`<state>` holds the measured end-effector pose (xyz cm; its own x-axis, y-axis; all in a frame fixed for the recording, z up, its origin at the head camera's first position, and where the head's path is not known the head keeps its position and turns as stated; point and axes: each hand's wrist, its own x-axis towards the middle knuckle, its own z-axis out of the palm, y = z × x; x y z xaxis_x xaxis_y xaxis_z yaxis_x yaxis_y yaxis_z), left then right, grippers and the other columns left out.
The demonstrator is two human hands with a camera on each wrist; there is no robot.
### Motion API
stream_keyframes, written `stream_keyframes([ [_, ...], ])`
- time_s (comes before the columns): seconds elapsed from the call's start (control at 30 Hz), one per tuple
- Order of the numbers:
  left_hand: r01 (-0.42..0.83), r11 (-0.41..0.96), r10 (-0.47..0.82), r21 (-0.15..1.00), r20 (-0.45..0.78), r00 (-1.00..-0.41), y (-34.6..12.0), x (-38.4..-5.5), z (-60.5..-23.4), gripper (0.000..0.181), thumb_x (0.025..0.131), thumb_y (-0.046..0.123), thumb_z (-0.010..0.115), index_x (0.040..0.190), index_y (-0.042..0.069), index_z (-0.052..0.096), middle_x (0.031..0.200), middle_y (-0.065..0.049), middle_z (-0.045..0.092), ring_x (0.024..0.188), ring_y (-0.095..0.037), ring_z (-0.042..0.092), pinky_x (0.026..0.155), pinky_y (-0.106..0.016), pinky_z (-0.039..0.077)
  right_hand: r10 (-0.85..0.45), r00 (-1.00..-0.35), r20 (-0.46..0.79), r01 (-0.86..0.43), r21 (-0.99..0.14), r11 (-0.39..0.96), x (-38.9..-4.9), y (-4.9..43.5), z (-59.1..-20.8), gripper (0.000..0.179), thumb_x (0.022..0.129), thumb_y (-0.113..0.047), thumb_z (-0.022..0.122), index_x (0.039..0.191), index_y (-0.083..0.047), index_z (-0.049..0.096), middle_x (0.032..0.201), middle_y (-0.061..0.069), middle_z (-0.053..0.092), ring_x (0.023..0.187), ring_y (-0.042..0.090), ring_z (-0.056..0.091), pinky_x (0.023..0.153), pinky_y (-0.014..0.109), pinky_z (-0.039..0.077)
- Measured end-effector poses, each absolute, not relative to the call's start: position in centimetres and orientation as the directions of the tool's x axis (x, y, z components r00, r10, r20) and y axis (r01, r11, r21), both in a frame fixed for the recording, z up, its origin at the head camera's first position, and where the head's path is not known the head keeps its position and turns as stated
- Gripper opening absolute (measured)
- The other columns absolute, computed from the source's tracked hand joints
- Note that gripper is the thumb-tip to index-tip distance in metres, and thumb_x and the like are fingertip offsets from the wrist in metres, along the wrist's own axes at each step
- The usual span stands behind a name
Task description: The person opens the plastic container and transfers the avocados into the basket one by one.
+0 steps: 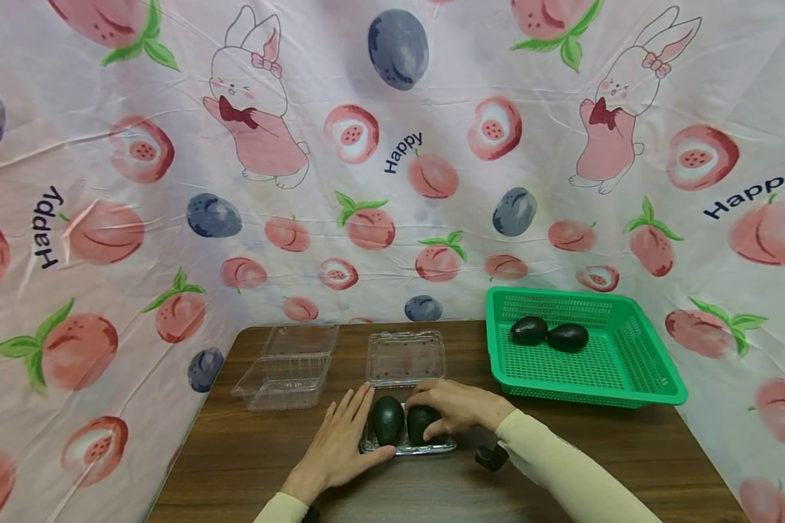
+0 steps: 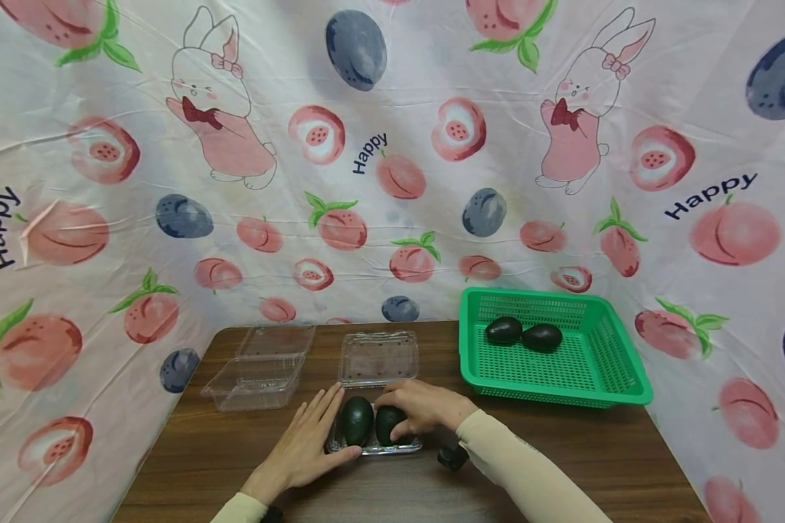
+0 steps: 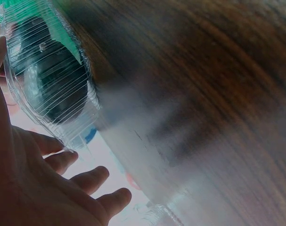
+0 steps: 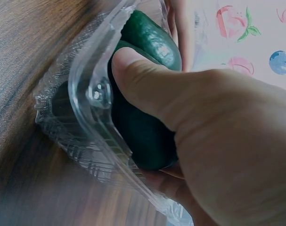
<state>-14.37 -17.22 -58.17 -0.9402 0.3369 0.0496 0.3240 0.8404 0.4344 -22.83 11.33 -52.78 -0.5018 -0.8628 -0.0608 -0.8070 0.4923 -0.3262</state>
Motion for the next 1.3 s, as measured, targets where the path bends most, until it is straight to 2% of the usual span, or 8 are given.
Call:
stream_keyframes([
  [0.37,0.320,0.850,0.336,0.419,0.037,-0.941,-17.3,-14.4,-58.3,0.117,0.098,0.078,0.072,0.181,0.010,0.025,0.191,-0.011,0.023,0.173,-0.052,0.028,0.134,-0.081,0.027,-0.870,-0.493,-0.004,-0.824,-0.321,0.468,-22.8,11.9,-51.9,0.060,0.097,-0.038,0.091,0.149,-0.014,0.073,0.146,0.004,0.073,0.132,0.020,0.073,0.112,0.036,0.063],
  [0.6,0.313,0.852,0.333,0.419,0.027,-0.943,-17.2,-14.4,-58.1,0.116,0.098,0.077,0.072,0.181,0.011,0.025,0.191,-0.011,0.023,0.173,-0.052,0.028,0.133,-0.081,0.026,-0.873,-0.487,0.016,-0.825,-0.335,0.454,-22.8,12.0,-51.7,0.058,0.098,-0.039,0.091,0.148,-0.015,0.074,0.141,0.002,0.073,0.126,0.016,0.073,0.106,0.032,0.064],
  [0.9,0.318,0.853,0.334,0.414,0.035,-0.942,-17.2,-14.3,-58.1,0.116,0.098,0.074,0.074,0.181,0.009,0.026,0.190,-0.012,0.024,0.172,-0.052,0.029,0.133,-0.081,0.027,-0.880,-0.473,0.039,-0.830,-0.356,0.430,-22.7,12.3,-51.2,0.058,0.098,-0.040,0.089,0.148,-0.014,0.073,0.143,0.003,0.073,0.126,0.017,0.074,0.107,0.033,0.065],
  [1.3,0.329,0.857,0.339,0.397,0.046,-0.940,-17.2,-14.4,-58.0,0.117,0.098,0.079,0.071,0.180,0.007,0.028,0.189,-0.014,0.026,0.173,-0.053,0.026,0.134,-0.081,0.025,-0.883,-0.463,0.081,-0.840,-0.357,0.408,-22.5,12.4,-50.2,0.056,0.097,-0.037,0.092,0.145,-0.015,0.074,0.141,0.003,0.074,0.124,0.016,0.074,0.105,0.032,0.065],
])
